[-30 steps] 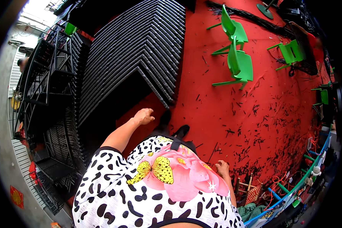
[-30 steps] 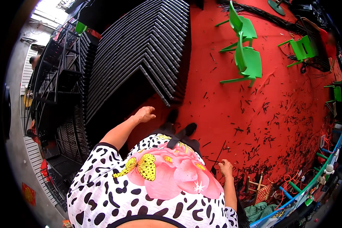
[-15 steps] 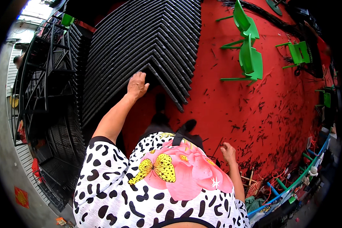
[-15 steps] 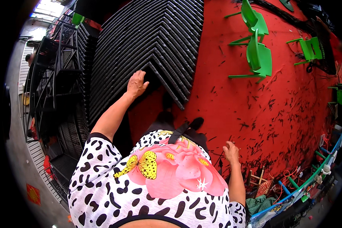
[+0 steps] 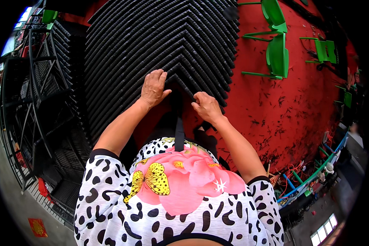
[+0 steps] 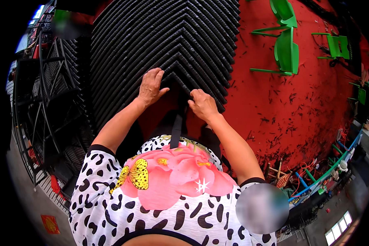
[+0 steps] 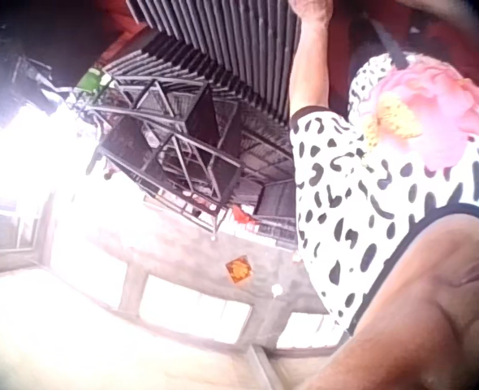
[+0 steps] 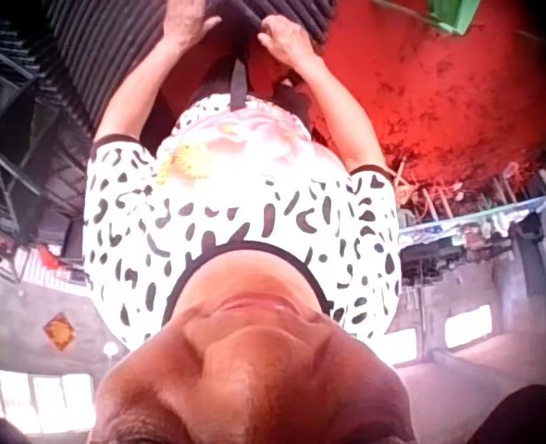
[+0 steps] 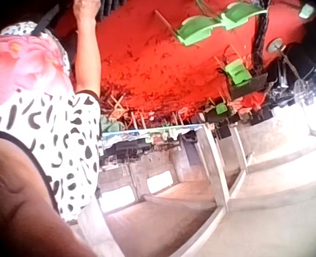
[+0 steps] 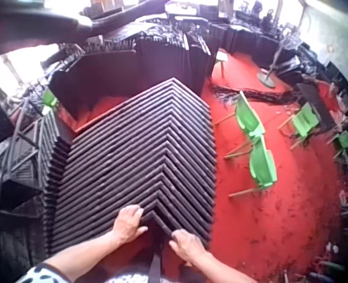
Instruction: The person uses a knife to trim excess plastic strands from the edges of a black plastic frame. After trimming, they carry the frame and place it on a stack of similar frames.
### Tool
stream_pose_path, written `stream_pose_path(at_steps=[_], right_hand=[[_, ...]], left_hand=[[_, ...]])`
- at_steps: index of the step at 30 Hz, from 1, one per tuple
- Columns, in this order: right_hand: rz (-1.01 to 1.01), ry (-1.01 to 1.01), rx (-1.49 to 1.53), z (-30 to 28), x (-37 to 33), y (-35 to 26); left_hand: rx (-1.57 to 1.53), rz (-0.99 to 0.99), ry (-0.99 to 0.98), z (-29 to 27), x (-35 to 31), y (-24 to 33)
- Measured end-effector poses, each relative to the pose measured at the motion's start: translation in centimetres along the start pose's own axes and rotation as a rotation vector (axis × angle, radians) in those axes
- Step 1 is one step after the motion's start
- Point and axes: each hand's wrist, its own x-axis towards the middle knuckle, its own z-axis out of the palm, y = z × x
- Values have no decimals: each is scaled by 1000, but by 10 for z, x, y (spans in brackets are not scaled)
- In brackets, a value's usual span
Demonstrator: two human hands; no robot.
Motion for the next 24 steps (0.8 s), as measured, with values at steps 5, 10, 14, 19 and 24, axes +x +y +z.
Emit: stream_pose_path(at_steps=[5,10,14,19,24], right_hand=[[122,-14,-146,22,26,3],[162,78,-195,33,31,1],[166,140,-159,43,28,10],[202,97,-141,35,17,14],[179,111,-115,38,17,13]], left_hand=[[-38,22,-25,-4,7,-17],[-44,81,-79,-10,17,-22],[-33,123,-113,-10,18,-18],[-32,243,-109,10,19,-21],[32,250,-98,15,18,-29]])
